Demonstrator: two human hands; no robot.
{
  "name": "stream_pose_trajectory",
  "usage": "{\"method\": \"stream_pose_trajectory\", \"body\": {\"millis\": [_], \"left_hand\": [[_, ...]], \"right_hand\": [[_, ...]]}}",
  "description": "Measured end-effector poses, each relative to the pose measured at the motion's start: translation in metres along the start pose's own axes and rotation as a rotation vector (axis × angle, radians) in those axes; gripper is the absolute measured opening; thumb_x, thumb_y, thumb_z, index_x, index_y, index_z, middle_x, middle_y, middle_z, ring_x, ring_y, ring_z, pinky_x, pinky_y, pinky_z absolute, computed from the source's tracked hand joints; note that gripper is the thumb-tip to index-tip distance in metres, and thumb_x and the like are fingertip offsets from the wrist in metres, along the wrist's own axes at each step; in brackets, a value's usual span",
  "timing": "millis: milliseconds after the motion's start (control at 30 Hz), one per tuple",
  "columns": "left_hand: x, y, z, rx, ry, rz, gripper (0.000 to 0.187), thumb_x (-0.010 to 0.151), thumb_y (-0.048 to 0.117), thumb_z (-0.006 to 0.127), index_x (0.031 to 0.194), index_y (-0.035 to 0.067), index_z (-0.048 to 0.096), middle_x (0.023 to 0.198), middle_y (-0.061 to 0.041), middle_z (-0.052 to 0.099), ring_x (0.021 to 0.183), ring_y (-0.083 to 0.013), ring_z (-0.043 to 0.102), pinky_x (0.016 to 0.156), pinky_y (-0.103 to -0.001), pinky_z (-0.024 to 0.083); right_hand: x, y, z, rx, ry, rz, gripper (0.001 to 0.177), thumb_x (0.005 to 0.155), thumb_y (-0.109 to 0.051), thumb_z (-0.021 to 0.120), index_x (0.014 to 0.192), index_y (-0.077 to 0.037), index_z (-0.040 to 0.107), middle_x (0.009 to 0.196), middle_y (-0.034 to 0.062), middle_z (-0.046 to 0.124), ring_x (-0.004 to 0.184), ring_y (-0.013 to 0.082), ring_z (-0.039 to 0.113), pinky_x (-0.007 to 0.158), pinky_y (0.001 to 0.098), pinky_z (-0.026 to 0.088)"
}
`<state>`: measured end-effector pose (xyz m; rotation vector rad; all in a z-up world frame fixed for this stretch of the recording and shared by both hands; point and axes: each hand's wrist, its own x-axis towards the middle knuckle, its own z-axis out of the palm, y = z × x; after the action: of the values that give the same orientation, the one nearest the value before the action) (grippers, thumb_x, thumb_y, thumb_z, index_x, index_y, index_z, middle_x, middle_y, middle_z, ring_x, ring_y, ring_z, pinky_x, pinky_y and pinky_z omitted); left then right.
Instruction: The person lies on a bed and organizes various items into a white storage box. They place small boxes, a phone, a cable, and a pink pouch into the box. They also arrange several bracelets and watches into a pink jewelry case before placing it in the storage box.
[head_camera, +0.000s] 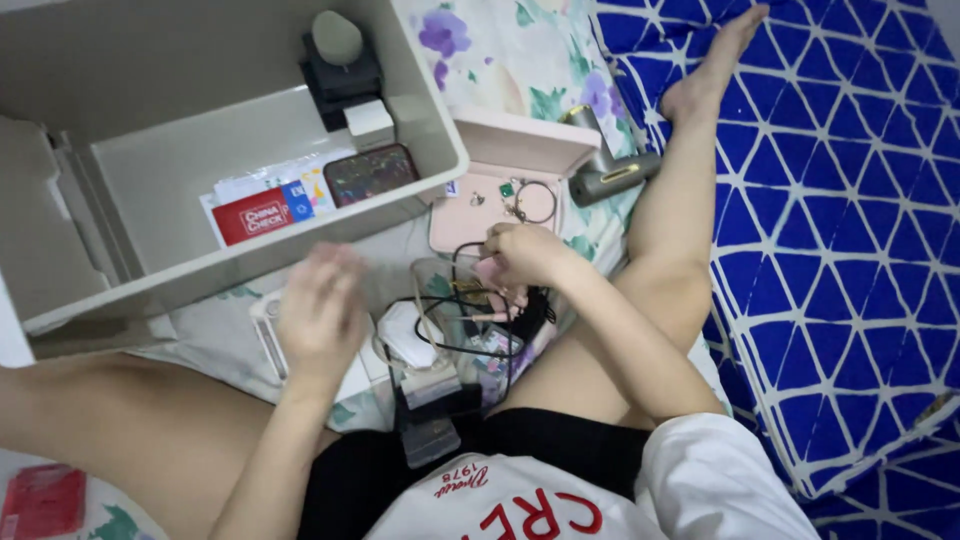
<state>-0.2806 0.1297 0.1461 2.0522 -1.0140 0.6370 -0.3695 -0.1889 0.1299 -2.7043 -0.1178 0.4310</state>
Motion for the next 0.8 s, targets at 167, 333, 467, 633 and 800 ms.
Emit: {"method": "stream_pose_trajectory", "body": {"millis": [167,333,467,633,800], "left_hand": [[0.013,0.051,0.018,-0.329,-0.215,0.051,0.048,0.080,-0.004,0.073,0.126,0.010,0.068,0.132,-0.009,0.068,0.125,-0.0325,0.065,0.103,-0.042,0.055],[0.022,0.086,0.040,-0.495,-0.334,-0.333,0.053,0.086,0.009,0.081,0.135,0.001,0.063,0.131,-0.016,0.066,0.120,-0.0322,0.063,0.099,-0.040,0.051],[0.007,0.074,0.066,-0.913,-0.520,-0.884,0.045,0.089,0.014,0.080,0.131,0.004,0.067,0.102,-0.013,0.070,0.089,-0.0154,0.063,0.079,-0.031,0.051],[0.002,0.056,0.073,-1.053,-0.333,-0.807,0.027,0.089,0.008,0.077,0.111,-0.005,0.070,0.097,-0.003,0.077,0.087,-0.0070,0.072,0.077,-0.024,0.060],[0.011,0.042,0.071,-1.152,-0.495,-0.879,0.025,0.094,0.007,0.072,0.116,-0.005,0.067,0.101,-0.004,0.076,0.089,-0.0058,0.071,0.075,-0.022,0.060]], "right_hand": [[-0.043,0.002,-0.015,0.175,0.285,0.035,0.026,0.082,-0.018,0.081,0.102,-0.004,0.073,0.093,0.0148,0.071,0.085,0.0294,0.067,0.076,0.0398,0.055],[-0.068,-0.026,-0.018,0.583,0.479,0.354,0.019,0.096,-0.017,0.079,0.102,-0.001,0.069,0.079,0.0081,0.066,0.074,0.0155,0.059,0.065,0.0320,0.051],[-0.062,-0.058,-0.009,1.099,0.559,0.172,0.017,0.094,-0.007,0.073,0.110,-0.002,0.069,0.094,-0.0001,0.073,0.084,0.0063,0.066,0.072,0.0232,0.055],[-0.050,-0.046,0.002,1.309,0.361,0.024,0.028,0.090,0.000,0.073,0.117,0.001,0.064,0.108,0.0021,0.073,0.096,0.0066,0.070,0.079,0.0225,0.056],[-0.033,-0.037,0.013,1.348,0.332,0.095,0.028,0.097,-0.001,0.072,0.124,0.003,0.067,0.104,0.0091,0.075,0.079,0.0104,0.066,0.066,0.0246,0.052]]}}
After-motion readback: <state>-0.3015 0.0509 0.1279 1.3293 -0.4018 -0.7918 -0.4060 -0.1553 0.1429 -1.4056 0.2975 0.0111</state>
